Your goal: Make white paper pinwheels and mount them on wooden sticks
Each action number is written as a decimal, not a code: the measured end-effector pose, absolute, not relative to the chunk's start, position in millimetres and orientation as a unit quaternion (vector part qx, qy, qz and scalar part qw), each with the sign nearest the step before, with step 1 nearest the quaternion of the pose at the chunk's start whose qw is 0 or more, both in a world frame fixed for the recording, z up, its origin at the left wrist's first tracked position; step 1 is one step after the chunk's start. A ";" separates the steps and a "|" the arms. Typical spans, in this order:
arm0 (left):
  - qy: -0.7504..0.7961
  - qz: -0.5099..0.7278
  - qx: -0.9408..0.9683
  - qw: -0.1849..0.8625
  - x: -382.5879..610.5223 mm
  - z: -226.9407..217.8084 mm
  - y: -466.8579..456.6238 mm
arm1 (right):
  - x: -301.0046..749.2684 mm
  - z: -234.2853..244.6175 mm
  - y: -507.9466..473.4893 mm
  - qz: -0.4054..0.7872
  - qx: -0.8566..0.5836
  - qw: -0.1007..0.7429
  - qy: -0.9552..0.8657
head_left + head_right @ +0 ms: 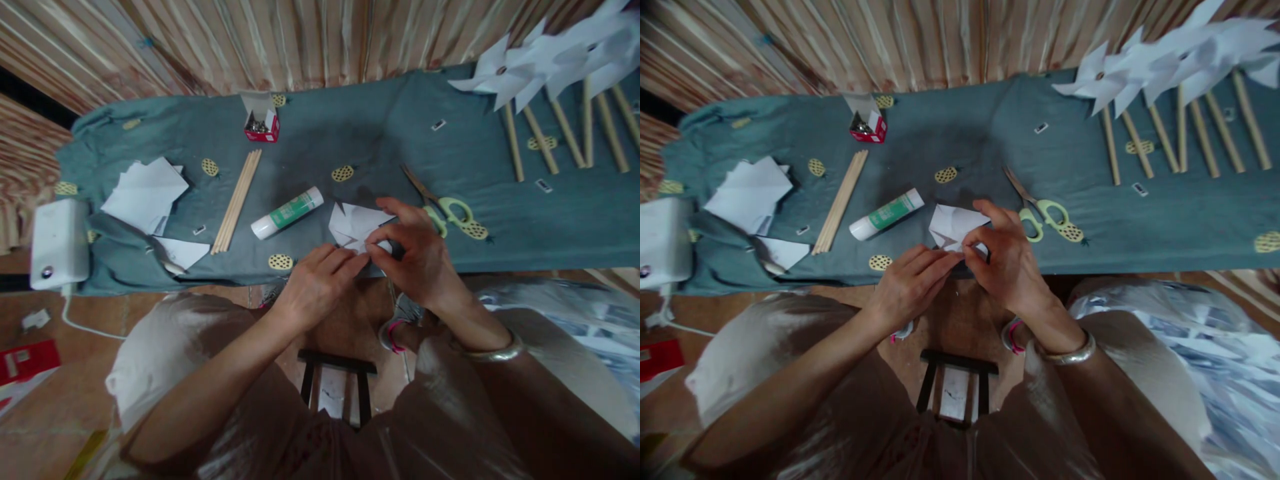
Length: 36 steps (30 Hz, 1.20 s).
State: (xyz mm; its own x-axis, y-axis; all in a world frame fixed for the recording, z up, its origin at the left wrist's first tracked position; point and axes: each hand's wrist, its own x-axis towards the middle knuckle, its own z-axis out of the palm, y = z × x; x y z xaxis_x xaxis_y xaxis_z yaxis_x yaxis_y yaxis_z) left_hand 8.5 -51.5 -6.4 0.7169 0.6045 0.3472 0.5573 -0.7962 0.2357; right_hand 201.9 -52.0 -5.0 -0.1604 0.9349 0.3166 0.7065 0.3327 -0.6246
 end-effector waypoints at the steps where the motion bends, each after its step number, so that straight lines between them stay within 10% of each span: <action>1: 0.308 0.208 0.927 0.058 8.2 -6.7 -51.5 | 201.5 -5.8 -51.6 0.169 -0.553 0.335 -0.744; 36: 0.353 0.259 0.870 0.226 10.7 -10.5 -51.8 | 204.2 -10.7 -54.8 0.164 -0.564 0.316 -0.745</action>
